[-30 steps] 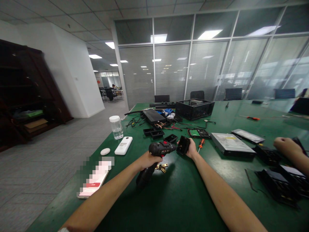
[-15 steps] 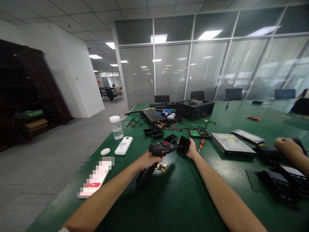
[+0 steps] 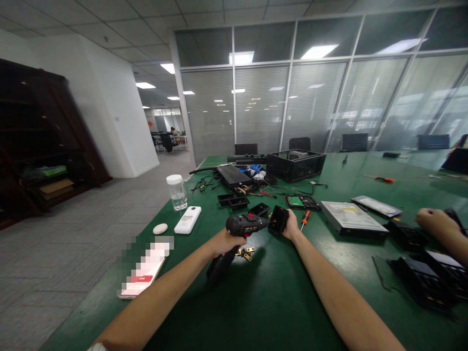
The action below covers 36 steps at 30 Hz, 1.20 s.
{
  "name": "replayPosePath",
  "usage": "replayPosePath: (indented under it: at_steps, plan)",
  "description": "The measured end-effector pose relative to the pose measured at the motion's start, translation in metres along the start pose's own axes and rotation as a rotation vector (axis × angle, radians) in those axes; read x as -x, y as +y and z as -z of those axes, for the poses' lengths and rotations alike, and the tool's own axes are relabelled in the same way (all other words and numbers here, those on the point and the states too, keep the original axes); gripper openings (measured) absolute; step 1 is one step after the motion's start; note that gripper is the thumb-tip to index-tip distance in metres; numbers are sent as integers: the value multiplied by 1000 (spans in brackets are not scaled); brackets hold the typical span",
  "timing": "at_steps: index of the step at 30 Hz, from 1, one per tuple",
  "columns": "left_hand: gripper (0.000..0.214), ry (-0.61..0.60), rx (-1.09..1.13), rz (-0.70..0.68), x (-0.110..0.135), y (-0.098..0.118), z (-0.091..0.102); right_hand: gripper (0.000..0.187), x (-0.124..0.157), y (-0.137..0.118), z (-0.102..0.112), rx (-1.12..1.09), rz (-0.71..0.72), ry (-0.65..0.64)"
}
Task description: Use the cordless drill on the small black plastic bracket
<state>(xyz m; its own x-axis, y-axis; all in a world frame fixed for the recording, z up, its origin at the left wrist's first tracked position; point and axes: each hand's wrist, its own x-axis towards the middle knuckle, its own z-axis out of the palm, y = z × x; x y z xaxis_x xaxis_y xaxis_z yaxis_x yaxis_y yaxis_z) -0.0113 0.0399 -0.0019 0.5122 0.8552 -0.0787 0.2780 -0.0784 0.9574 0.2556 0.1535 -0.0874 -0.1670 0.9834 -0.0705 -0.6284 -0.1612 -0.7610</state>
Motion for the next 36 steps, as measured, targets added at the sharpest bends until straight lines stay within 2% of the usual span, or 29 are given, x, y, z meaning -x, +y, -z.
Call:
replayPosePath:
  at_steps: [4,9,17,23,36]
  plan:
    - [12,-11,-4,8,-1,-1,0,40,-2,2,0,8,46,59]
    - [11,-15,-23,5,-1,-1,1,39,-3,3,0,11,39,68]
    - [11,-2,-32,0,-1,-1,0,34,0,-1,2,-4,37,-35]
    - [12,1,-4,15,-1,-2,1,38,-1,2,-2,13,49,70]
    - [12,4,-24,-2,-1,-2,1,37,0,2,-3,3,48,70]
